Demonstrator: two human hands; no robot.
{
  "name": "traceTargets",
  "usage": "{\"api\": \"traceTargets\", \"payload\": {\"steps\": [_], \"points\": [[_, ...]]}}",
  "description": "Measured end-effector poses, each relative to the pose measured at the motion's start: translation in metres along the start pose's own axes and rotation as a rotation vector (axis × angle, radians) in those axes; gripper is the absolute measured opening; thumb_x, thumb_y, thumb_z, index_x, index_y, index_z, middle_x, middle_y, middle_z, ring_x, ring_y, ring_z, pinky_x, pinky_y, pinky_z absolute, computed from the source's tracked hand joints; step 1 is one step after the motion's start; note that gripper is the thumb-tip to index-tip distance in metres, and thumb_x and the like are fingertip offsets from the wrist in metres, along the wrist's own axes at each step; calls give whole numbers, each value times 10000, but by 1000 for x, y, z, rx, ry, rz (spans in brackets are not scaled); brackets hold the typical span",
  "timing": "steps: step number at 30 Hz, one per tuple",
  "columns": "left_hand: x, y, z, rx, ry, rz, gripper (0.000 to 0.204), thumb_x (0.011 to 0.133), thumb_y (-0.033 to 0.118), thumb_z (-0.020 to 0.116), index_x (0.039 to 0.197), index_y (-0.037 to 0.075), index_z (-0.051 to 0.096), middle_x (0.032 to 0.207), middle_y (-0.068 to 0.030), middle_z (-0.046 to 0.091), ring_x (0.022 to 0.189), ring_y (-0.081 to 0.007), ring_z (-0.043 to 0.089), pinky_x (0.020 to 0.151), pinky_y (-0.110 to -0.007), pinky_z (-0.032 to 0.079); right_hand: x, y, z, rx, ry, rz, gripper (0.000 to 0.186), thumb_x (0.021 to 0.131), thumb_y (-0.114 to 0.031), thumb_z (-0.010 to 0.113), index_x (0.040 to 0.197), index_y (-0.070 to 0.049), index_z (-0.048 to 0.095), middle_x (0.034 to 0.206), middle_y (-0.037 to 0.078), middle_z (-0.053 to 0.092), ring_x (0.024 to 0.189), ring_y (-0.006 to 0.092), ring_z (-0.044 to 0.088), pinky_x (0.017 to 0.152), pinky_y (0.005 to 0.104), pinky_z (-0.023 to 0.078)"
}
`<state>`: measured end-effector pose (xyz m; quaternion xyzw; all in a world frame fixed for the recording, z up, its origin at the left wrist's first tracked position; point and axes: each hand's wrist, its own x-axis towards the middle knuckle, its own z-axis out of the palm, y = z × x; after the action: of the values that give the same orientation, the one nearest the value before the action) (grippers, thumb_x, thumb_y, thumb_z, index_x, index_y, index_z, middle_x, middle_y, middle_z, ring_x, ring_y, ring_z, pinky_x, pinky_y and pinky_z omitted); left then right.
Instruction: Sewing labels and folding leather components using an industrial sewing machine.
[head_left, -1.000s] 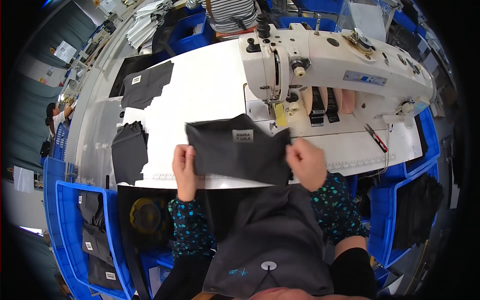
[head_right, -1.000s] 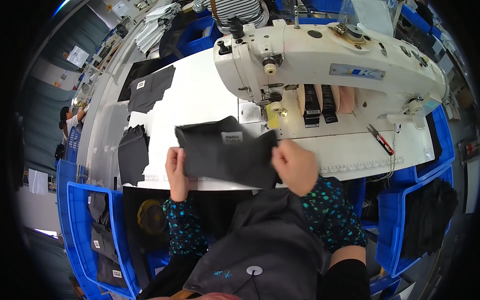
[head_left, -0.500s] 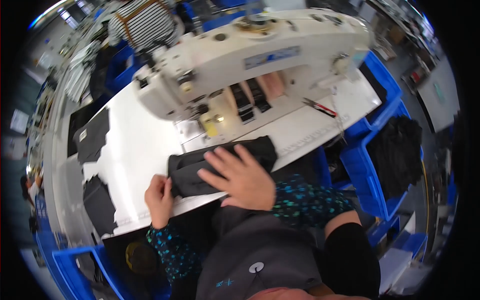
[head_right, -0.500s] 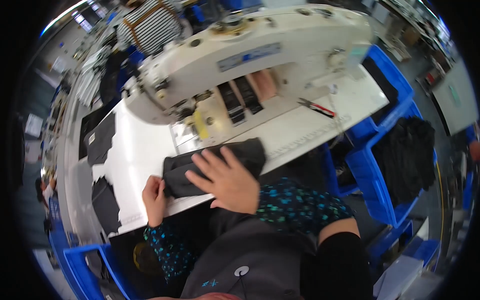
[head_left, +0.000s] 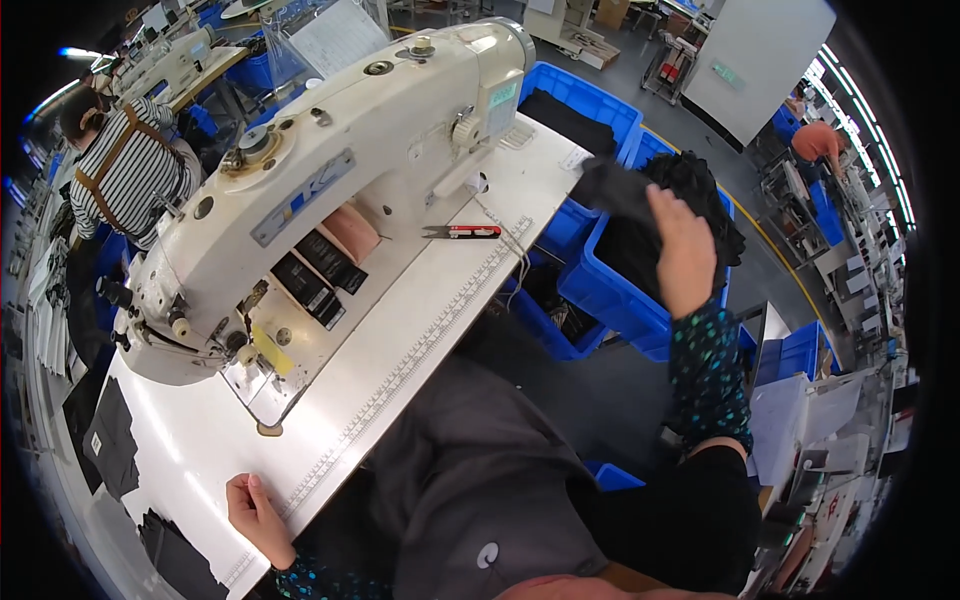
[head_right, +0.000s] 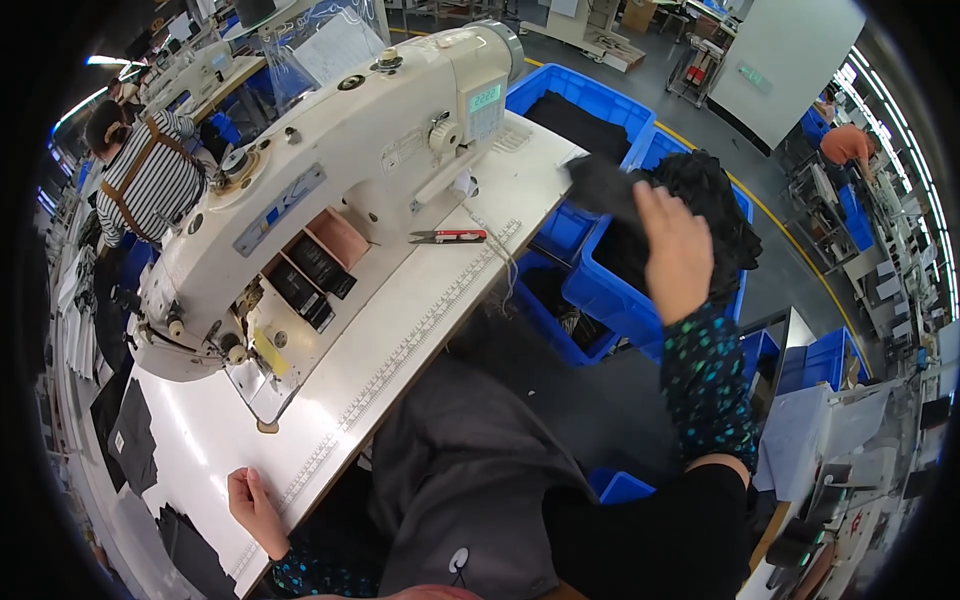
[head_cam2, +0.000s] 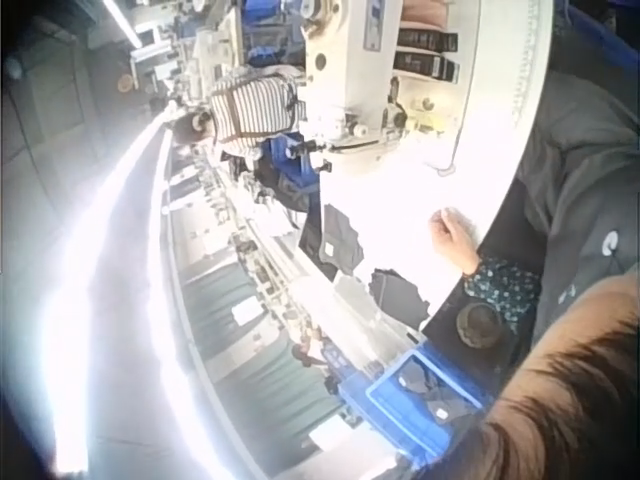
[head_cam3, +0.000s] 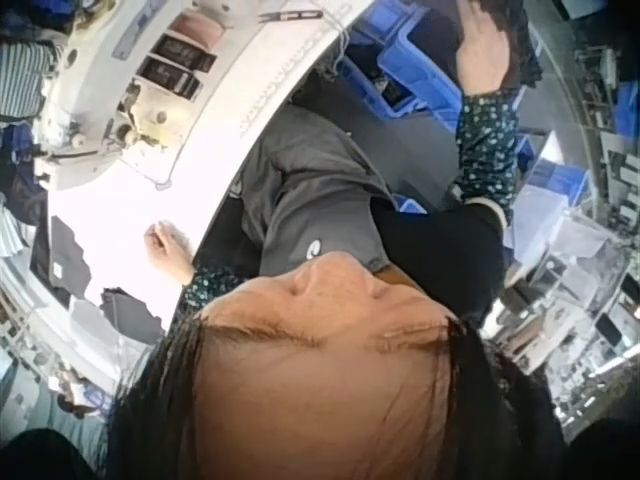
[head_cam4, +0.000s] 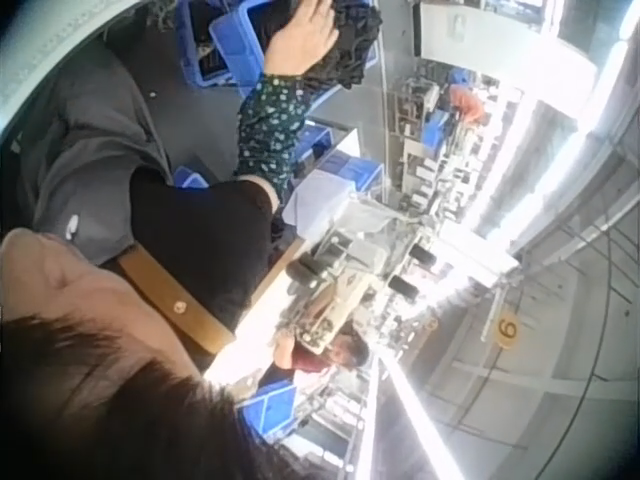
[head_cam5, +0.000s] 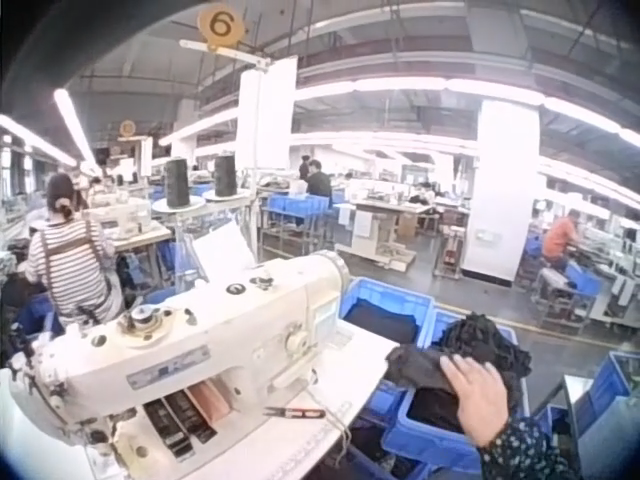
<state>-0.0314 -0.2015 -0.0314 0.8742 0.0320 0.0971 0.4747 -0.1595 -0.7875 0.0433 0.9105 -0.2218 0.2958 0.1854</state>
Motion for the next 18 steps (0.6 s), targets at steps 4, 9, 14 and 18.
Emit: {"api": "traceTargets", "payload": {"steps": [4,9,14,18], "points": [[1,-1,5,26,-1,8,213,1047,143,588,890,0,573,701,21,476,616,-54,393,549,-220,312,-2,92,69,-163,-390,282,611,1001,-169,531,1580,-282,371,1592,148,401,1456,380,391,1107,643,369],[-2,4,-18,111,79,50,217,1019,138,617,861,-8,593,669,11,476,601,-75,402,544,-248,331,-53,117,212,124,-717,404,757,949,-636,566,1563,-230,391,1669,173,237,1503,424,267,1122,633,368],[11,5,9,186,59,92,120,923,129,699,871,22,681,650,-77,588,568,-147,502,556,-297,424,-88,160,193,133,-658,160,799,935,-544,647,1522,-43,441,1659,248,215,1503,451,238,1226,504,255],[8,11,10,211,71,103,148,912,207,720,889,61,714,688,-104,651,599,-244,614,580,-343,475,-112,166,186,61,-773,140,730,999,-579,498,1536,-86,450,1712,117,153,1532,406,217,1184,641,236]]}}
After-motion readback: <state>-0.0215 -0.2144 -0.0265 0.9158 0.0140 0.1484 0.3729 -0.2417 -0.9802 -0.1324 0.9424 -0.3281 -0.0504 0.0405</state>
